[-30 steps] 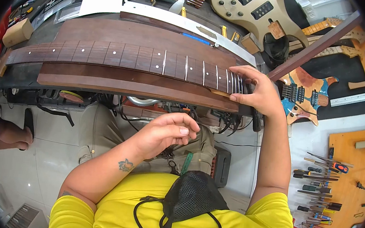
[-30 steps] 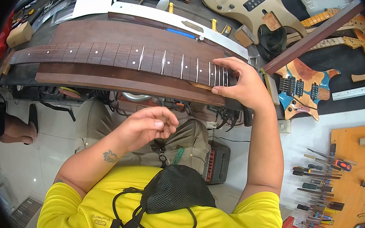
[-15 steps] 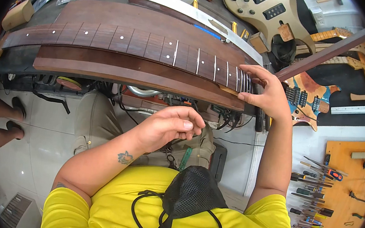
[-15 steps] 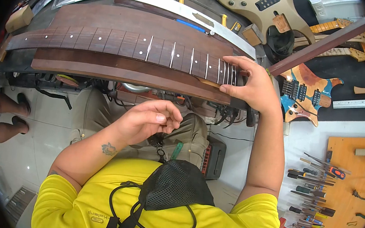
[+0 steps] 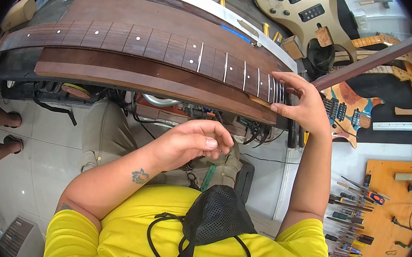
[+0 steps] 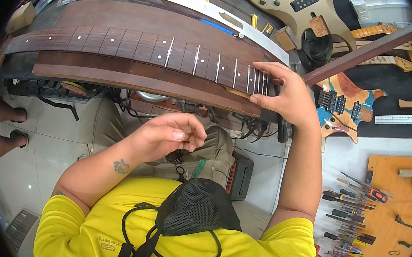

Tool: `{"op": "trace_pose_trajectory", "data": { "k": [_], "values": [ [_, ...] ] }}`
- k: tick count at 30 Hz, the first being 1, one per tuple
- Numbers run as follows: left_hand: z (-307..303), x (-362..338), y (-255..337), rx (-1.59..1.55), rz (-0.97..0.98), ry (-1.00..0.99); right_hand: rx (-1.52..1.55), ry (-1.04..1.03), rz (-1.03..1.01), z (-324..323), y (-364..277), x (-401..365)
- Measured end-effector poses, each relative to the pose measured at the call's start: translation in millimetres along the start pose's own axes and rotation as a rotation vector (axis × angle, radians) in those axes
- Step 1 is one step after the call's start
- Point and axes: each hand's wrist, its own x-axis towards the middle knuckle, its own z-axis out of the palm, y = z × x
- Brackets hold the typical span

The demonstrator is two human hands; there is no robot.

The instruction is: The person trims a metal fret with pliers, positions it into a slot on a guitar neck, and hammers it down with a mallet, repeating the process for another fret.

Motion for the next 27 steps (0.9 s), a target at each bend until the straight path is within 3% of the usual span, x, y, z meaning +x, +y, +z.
{"op": "trace_pose_trajectory", "data": {
  "k": [15,24,27],
  "values": [
    [-3,0,0,0.000,0.007,-0.006,0.031,-0.011,0.004,-1,7,3],
    [-5,3,-6,0.196,-0.064,-0.079,0.042,0.014,0.019,2,11,2],
    [-3,3,-5,0.450,-0.052,-0.115,0.081,0.019,0.017,3,15,2]
  ]
}}
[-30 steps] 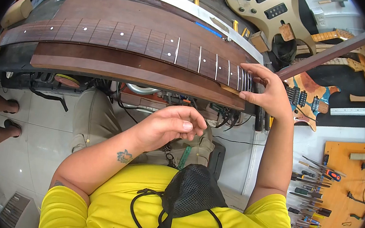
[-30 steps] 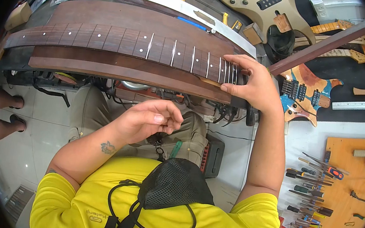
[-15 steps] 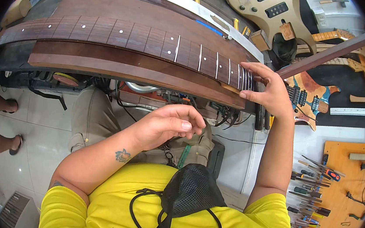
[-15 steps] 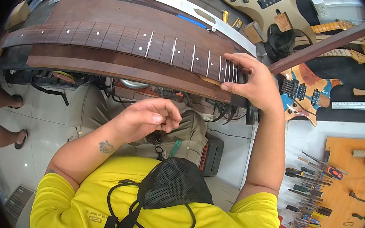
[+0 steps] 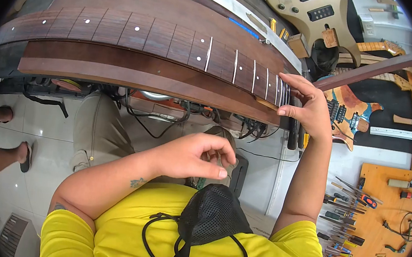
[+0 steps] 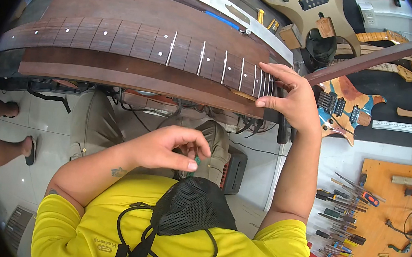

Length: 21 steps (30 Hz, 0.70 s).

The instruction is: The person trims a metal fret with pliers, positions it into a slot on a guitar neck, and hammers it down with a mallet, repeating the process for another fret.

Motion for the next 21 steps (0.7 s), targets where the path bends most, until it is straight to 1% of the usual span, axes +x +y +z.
{"op": "trace_pose_trajectory", "data": {
  "k": [1,3,5,7,9,11,12,14,15,17,18,20,21],
  "values": [
    [1,1,-1,-0.006,0.001,0.000,0.026,0.004,-0.007,0,2,0],
    [3,2,-1,0.195,0.070,-0.047,0.053,0.004,-0.009,1,3,0],
    [8,3,0,0.236,0.075,-0.055,0.029,-0.012,-0.019,0,-1,1],
    [12,4,5,0.354,0.101,-0.117,-0.010,-0.018,-0.017,-1,-8,2],
    [15,4,10,0.374,0.097,-0.139,-0.050,-0.021,-0.018,-2,-16,3],
    [17,3,12,0.397,0.081,-0.211,-0.162,-0.023,-0.029,-3,-24,3],
    [16,3,14,0.410,0.084,-0.233,-0.161,-0.023,-0.028,-4,-28,3],
    [14,2,11,0.399,0.089,-0.232,-0.224,-0.070,-0.001,-6,-34,5],
    [14,2,10,0.390,0.096,-0.232,-0.224,-0.069,0.000,-5,-37,5],
    [13,2,9,0.388,0.104,-0.234,-0.348,-0.050,0.015,-3,-43,6],
    [13,2,9,0.384,0.111,-0.236,-0.350,-0.050,0.016,-2,-48,6],
    [14,3,10,0.381,0.107,-0.238,-0.489,-0.040,-0.002,1,-58,7],
    [14,3,11,0.380,0.102,-0.239,-0.489,-0.039,0.000,2,-60,7]
  ]
}}
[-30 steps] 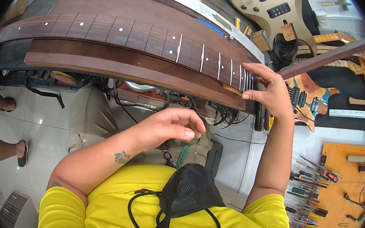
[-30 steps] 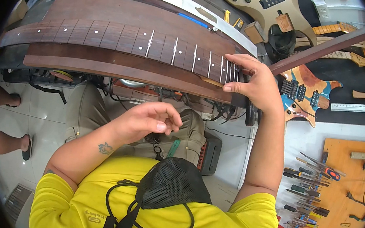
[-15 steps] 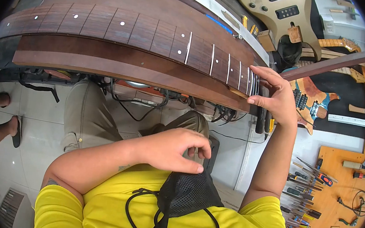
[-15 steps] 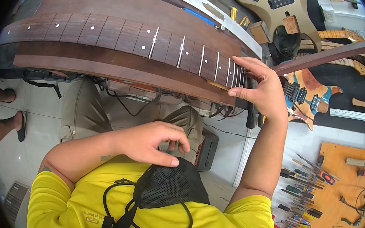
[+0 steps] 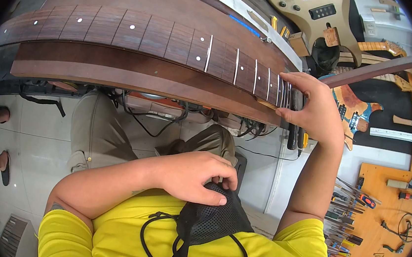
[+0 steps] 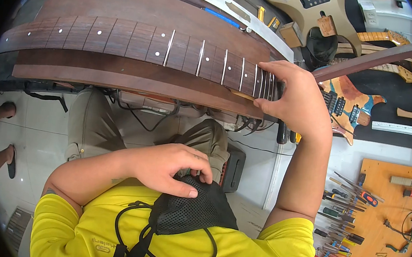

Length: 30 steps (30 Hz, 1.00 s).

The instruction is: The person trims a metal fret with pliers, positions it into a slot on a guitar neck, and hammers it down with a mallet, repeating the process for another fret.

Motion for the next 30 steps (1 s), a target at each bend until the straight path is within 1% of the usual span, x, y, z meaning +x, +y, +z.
{"op": "trace_pose_trajectory", "data": {
  "k": [2,4,6,7,9,10,12,13,15,16,18,19,20,22,23,25,29,30],
  "values": [
    [-3,2,7,0.027,-0.014,0.003,-0.081,0.036,-0.050,0,-4,1],
    [-5,5,18,0.053,-0.028,0.002,-0.119,0.029,-0.051,-2,-7,3],
    [-6,9,31,0.444,0.115,0.194,-0.156,0.021,-0.049,-3,-9,4],
    [-9,13,43,0.445,0.116,0.190,-0.179,0.021,-0.066,-3,-10,4],
    [-19,26,67,1.126,0.149,0.348,-0.201,0.028,-0.078,-3,-11,5],
    [-26,34,73,1.269,0.202,0.433,-0.219,0.022,-0.090,-3,-11,6],
    [-37,53,71,1.417,0.248,0.625,-0.237,0.035,-0.095,-4,-11,8],
    [-45,61,67,1.428,0.263,0.612,-0.236,0.000,-0.096,-4,-9,10],
    [-58,75,60,1.566,0.241,0.658,-0.233,-0.055,-0.076,-5,-9,11],
    [-61,80,62,1.574,0.255,0.643,-0.229,-0.039,-0.066,-5,-11,10],
    [-65,89,65,1.614,-0.071,0.417,-0.319,-0.068,-0.012,-5,-16,10],
    [-67,93,71,1.635,-0.141,0.349,-0.324,-0.081,0.010,-4,-16,10],
    [-68,95,76,1.640,-0.138,0.342,-0.321,-0.075,0.014,-4,-15,11],
    [-69,98,81,1.594,-0.253,0.267,-0.323,-0.097,0.011,-2,-13,11],
    [-68,98,78,1.593,-0.254,0.262,-0.320,-0.098,0.013,-1,-13,11],
    [-68,96,72,1.627,-0.196,0.328,-0.345,-0.108,0.038,-1,-16,12],
    [-66,96,72,1.639,-0.216,0.341,-0.360,-0.104,0.019,-2,-15,10],
    [-65,96,72,1.649,-0.206,0.350,-0.313,-0.047,-0.040,-2,-9,7]
  ]
}}
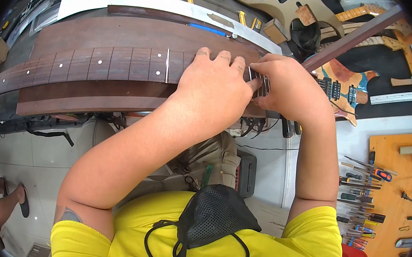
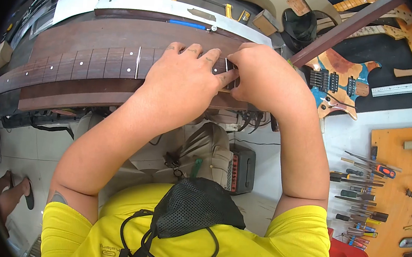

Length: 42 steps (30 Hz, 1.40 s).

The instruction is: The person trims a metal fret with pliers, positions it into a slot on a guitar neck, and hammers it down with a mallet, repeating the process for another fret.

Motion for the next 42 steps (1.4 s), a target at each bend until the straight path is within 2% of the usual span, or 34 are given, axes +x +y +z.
{"op": "trace_pose_trajectory", "data": {
  "k": [2,4,5,7,9,10,12,19,21,22,24,25,27,28,30,31,36,38,42],
  "values": [
    [0,0,1,0.007,0.009,0.013,0.047,0.068,-0.042,9,13,-9],
    [0,0,1,-0.011,-0.004,0.013,0.193,0.382,-0.238,22,32,-19],
    [0,0,1,-0.008,0.001,0.017,0.190,0.387,-0.235,23,40,-29],
    [-1,0,1,-0.007,0.000,0.020,0.440,0.380,0.192,27,51,-55],
    [-3,0,1,0.000,-0.002,0.010,0.368,0.203,0.621,49,52,-78],
    [-4,1,1,0.001,-0.004,-0.005,0.271,0.104,0.689,64,49,-85],
    [-4,1,1,-0.016,0.001,0.008,0.246,0.226,0.597,112,59,-97],
    [-5,1,4,-0.014,-0.007,-0.015,0.185,0.352,0.607,135,61,-90],
    [-8,2,2,-0.028,-0.029,-0.024,0.337,0.394,0.734,127,70,-89],
    [-8,1,2,-0.037,-0.022,-0.024,0.743,0.390,0.838,122,78,-94],
    [-8,1,0,-0.052,-0.036,-0.022,1.242,0.522,0.651,94,52,-108],
    [-8,1,0,-0.053,-0.033,-0.023,1.237,0.508,0.647,78,37,-110],
    [-4,0,2,-0.062,-0.016,-0.034,1.086,0.598,0.506,48,5,-113],
    [-2,0,1,-0.058,-0.015,-0.009,1.086,0.598,0.516,37,1,-115],
    [1,-1,1,-0.059,-0.011,0.016,0.941,0.383,0.504,23,-4,-116],
    [1,-1,1,-0.049,-0.004,0.034,0.974,0.333,0.483,21,-2,-115],
    [0,-2,0,-0.052,-0.008,0.032,0.945,0.248,0.524,16,-13,-109],
    [1,-2,0,-0.068,-0.012,0.035,0.959,0.156,0.530,13,-12,-106],
    [-1,-1,0,-0.071,-0.025,0.022,0.923,0.203,0.513,10,-13,-104]
  ]
}}
